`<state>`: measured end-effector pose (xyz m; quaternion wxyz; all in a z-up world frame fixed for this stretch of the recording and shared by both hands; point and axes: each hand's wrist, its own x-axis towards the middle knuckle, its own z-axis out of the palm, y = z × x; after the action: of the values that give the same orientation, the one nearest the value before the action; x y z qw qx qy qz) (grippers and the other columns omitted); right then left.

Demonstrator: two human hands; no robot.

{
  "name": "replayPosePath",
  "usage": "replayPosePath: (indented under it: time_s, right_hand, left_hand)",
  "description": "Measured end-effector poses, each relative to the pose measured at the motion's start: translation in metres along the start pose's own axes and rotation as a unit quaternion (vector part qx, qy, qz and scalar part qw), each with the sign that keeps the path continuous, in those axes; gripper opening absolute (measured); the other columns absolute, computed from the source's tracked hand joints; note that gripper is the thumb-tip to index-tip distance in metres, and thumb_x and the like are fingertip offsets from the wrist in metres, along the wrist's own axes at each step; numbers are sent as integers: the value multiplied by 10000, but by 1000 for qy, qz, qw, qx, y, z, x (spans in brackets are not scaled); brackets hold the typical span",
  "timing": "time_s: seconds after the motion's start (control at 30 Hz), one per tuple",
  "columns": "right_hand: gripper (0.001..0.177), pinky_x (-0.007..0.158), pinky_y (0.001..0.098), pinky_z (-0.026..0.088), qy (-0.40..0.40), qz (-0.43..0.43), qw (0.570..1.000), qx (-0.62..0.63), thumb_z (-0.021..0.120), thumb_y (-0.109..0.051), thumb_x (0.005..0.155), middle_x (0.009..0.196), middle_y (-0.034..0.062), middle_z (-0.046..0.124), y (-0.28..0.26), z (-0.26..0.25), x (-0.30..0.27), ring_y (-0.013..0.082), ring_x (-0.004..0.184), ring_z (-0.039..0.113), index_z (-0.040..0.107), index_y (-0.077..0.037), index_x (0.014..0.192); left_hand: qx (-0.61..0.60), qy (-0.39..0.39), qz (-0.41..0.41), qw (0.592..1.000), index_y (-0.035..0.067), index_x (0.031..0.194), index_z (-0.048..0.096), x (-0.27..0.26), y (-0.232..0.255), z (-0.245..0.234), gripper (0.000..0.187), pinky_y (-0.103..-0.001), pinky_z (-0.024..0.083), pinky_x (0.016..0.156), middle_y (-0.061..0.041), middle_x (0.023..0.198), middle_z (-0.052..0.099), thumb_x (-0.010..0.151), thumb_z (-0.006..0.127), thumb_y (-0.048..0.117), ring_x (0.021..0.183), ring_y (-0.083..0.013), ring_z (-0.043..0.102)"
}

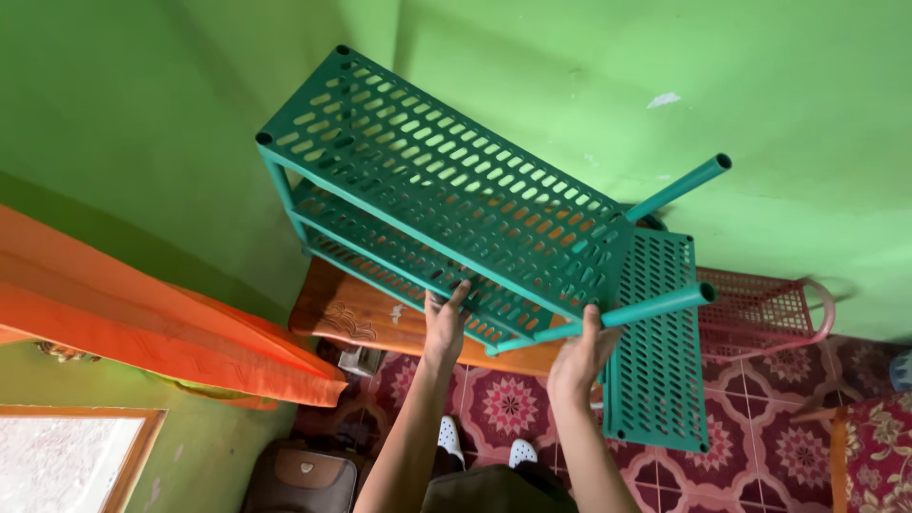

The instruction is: The person assembles a green plastic shelving unit on a wooden table. They insert cylindrical legs into the corners of perforated panels, stack the panels, and connect them with horizontal bars to form a three-tier rack.

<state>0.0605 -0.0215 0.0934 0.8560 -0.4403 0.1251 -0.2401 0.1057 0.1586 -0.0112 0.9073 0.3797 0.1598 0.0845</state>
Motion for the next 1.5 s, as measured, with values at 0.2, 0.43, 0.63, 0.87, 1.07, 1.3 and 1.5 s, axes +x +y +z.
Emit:
replayPosePath:
  time_s: [0.2,0.43,0.63,0.87,1.07,1.3,1.5]
  right_hand:
    - [865,1185,483,328,120,-458,747,-466,850,-223,1051,1499,192,169,-42,-31,13,263,1370,305,141,62,1456]
    - [964,1165,531,346,-261,-446,691,-505,853,-423,790,1458,248,345,-92,5,15,387,1361,394,347,26,1478]
    - [711,1116,478,443,-313,-419,656,-544,769,-139,912,1424,144,588,-105,35,42,318,1323,572,477,-56,1554]
    - [532,1073,469,492,-288,-469,676,-490,743,-8,852,1377,66,672,-97,6,53,304,1271,635,690,-180,1353]
    - [540,1066,441,517,-326,-444,731,-402,749,61,832,1337,93,681,-88,6,58,307,1267,644,673,-114,1337]
    - [652,1078,460,492,-307,-357,791,-391,732,10,874,1422,161,586,-53,25,48,378,1315,578,501,-66,1480]
    - [831,1174,494,392,-343,-268,793,-427,710,-4,842,1603,193,409,-3,36,57,413,1464,419,348,-43,1589]
  left_hand:
    - [31,31,7,999,110,1200,584,-24,-16,21,347,-386,600,779,-62,1102,696,889,724,46,941,-185,691]
    - [17,52,48,997,74,1259,576,-47,-36,45,420,-366,597,831,-69,1128,718,880,727,-24,955,-207,697]
    - [31,62,58,996,54,1285,558,-66,-32,75,422,-349,583,908,-77,1185,707,898,710,-17,1016,-187,711]
    - [39,70,61,995,25,1238,566,-80,-37,88,336,-375,619,842,-97,1115,690,932,703,13,940,-215,712]
    - [74,88,106,988,49,1250,565,-69,-26,71,361,-356,611,882,-86,1114,695,915,689,-8,996,-198,696]
    - [71,55,147,985,47,1274,547,-42,0,39,398,-391,571,924,-61,1152,680,905,692,10,1059,-193,657]
    - [186,97,103,972,42,1256,588,-22,28,9,359,-352,544,953,-84,1126,703,923,717,76,1055,-189,670]
